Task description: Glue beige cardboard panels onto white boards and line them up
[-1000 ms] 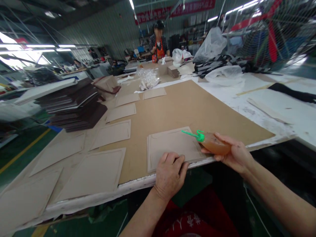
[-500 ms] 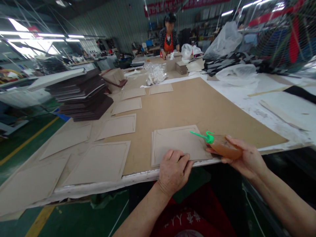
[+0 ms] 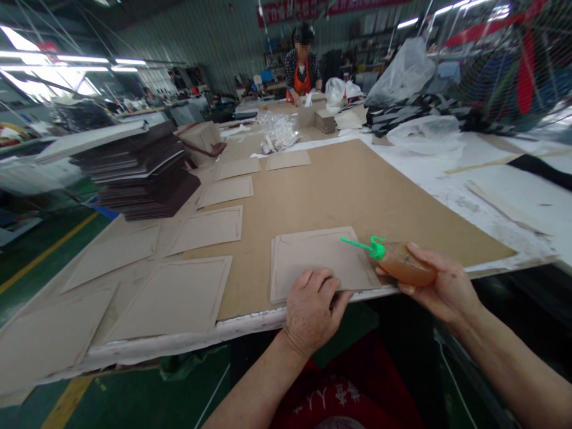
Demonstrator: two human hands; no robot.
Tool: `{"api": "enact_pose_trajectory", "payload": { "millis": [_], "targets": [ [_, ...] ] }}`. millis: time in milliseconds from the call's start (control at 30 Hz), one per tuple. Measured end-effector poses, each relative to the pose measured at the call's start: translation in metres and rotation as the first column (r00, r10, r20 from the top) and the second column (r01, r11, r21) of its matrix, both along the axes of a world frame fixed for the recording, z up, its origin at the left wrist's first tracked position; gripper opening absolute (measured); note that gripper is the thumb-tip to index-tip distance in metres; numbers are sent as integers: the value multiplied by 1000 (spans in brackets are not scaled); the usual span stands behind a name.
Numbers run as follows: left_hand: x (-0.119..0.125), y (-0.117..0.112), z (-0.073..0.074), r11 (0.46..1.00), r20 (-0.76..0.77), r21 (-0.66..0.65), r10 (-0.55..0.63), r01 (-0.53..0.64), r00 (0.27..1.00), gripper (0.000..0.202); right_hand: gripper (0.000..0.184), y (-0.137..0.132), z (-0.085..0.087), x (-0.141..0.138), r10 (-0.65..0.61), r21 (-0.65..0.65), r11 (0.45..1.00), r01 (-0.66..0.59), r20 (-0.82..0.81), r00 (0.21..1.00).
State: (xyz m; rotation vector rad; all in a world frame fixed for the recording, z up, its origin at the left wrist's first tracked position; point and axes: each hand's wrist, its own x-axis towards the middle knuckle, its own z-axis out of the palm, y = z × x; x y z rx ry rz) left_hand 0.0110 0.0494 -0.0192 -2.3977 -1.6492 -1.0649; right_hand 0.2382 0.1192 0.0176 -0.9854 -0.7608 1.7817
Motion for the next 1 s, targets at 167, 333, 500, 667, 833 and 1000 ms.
{"api": "enact_pose_trajectory", "payload": {
  "millis": [167, 333, 500, 667, 833, 1000],
  "targets": [
    [-1, 0, 1, 1000, 2, -14, 1, -1, 1000, 16, 27, 2, 3, -6, -46, -45, 998, 45, -28, 999],
    [0, -3, 4, 999, -12, -24, -40, 40, 999, 13, 4, 2, 4, 6, -207, -105, 973, 203, -22, 978],
    [-1, -8, 13, 993, -89, -89, -84, 77, 992, 8, 8, 3, 4, 9, -219, -157, 964, 216, -7, 976],
    [-17, -21, 42, 970, -66, -151, -202, 191, 977, 10, 12, 1, 6, 6, -272, -221, 940, 260, -25, 962],
    [-84, 11, 59, 968, -17, -203, 150, -150, 989, 19, 25, -1, 12, 8, -314, -343, 891, 297, 8, 949],
    [-141, 66, 42, 919, -69, -322, 218, -229, 974, 38, 26, -2, 5, 7, -292, -312, 906, 287, 30, 956]
  ]
}}
